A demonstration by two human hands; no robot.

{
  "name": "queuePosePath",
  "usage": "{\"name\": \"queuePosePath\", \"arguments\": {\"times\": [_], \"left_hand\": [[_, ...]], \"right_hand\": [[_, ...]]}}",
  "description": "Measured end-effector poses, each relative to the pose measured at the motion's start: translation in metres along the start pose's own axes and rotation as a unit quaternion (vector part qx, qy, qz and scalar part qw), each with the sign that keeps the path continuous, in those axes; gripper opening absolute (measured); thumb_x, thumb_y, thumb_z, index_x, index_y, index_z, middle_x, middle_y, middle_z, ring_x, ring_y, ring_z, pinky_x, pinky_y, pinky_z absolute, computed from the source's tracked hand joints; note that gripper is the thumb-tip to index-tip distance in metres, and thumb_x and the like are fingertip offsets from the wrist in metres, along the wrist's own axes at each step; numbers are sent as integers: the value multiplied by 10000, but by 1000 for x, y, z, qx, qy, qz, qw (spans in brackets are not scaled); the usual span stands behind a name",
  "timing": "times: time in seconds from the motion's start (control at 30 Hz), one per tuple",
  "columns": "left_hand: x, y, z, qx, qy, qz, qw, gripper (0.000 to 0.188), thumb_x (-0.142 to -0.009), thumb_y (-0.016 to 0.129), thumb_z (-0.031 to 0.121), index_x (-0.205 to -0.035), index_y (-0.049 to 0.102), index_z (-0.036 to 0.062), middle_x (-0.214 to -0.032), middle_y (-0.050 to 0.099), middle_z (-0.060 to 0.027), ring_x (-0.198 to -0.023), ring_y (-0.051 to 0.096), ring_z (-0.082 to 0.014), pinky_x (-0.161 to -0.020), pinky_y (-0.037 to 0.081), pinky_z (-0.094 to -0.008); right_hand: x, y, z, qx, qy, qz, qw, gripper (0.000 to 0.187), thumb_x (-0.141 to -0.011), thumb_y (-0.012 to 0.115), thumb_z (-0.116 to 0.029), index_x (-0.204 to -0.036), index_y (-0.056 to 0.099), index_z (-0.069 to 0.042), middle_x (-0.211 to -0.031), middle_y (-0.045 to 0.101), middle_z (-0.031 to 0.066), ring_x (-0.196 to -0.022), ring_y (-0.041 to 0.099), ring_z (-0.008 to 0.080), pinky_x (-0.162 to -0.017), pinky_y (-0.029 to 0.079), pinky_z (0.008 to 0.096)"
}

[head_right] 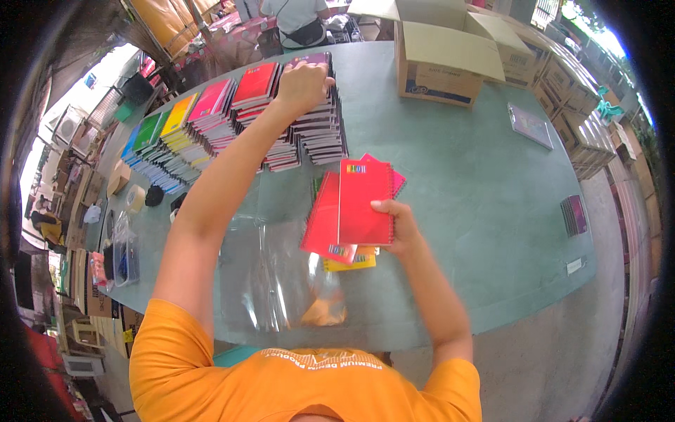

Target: The person packages small colorful spiral notebooks by selecting one of each color, stacking them, and wrapping them in plastic film secured with tape.

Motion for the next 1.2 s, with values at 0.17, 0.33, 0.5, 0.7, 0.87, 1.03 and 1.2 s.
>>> {"name": "queuePosePath", "arguments": {"times": [0.17, 0.33, 0.5, 0.7, 0.87, 1.03, 1.2], "left_hand": [[51, -72, -4, 323, 18, 152, 934, 243, -779, 593, 92, -1015, 615, 42, -857, 637, -142, -798, 622, -278, -731, 483, -383], [221, -59, 34, 191, 316, -23, 929, 405, -709, 591, 53, -1114, 584, 67, -1118, 596, -131, -1057, 561, -281, -971, 389, -431], [304, -57, 20, 231, 181, -18, 956, 579, -693, 655, 161, -1236, 469, 83, -1224, 511, -129, -1129, 496, -331, -1035, 286, -501], [372, -25, -24, 589, -127, -5, 798, 706, -600, 787, 121, -1220, 451, 88, -1151, 543, -92, -1101, 519, -245, -957, 397, -405], [423, 21, -30, 734, -336, -99, 582, 914, -483, 884, 61, -1246, 382, 61, -1116, 553, -76, -1027, 549, -180, -871, 467, -321], [430, 29, -34, 750, -385, -54, 535, 950, -455, 904, 91, -1233, 360, 45, -1167, 519, -83, -1098, 510, -185, -930, 440, -340], [447, 17, -43, 754, -330, 7, 568, 947, -525, 887, 182, -1271, 322, 37, -1216, 462, -92, -1152, 457, -213, -969, 399, -346]], "right_hand": [[4, -10, 1, -6, -37, 37, 999, 423, -802, 571, -214, -1140, 513, 33, -1071, 609, 182, -934, 630, 269, -841, 515, 422], [-13, -19, 29, 28, -57, 31, 997, 437, -844, 548, -302, -1155, 517, 4, -1071, 612, 154, -923, 631, 237, -813, 531, 386], [-37, 10, 107, 22, 44, 7, 999, 507, -843, 560, -420, -1142, 528, -12, -1057, 622, 131, -915, 632, 219, -794, 542, 375], [-49, 42, 122, 350, -15, 63, 934, 730, -852, 474, -587, -1368, 344, -87, -1224, 518, 99, -1103, 520, 231, -938, 409, 380], [-23, 60, 193, 494, -102, -104, 857, 1115, -511, 851, -494, -1376, 302, -55, -1253, 472, 111, -1163, 451, 217, -1002, 335, 351], [-33, 74, 190, 426, -162, 40, 889, 1029, -499, 894, -331, -1315, 344, -32, -1196, 506, 114, -1128, 482, 206, -963, 389, 329], [-27, 49, 204, 481, -152, -44, 862, 1225, -374, 903, -404, -1361, 280, -34, -1294, 427, 156, -1245, 391, 252, -1018, 342, 363]]}}
Point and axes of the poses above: each hand's wrist, its own x-axis away from the middle knuckle, its own y-axis out of the palm, z = x × y, the point moved 7 cm from there along -x, towards the middle knuckle
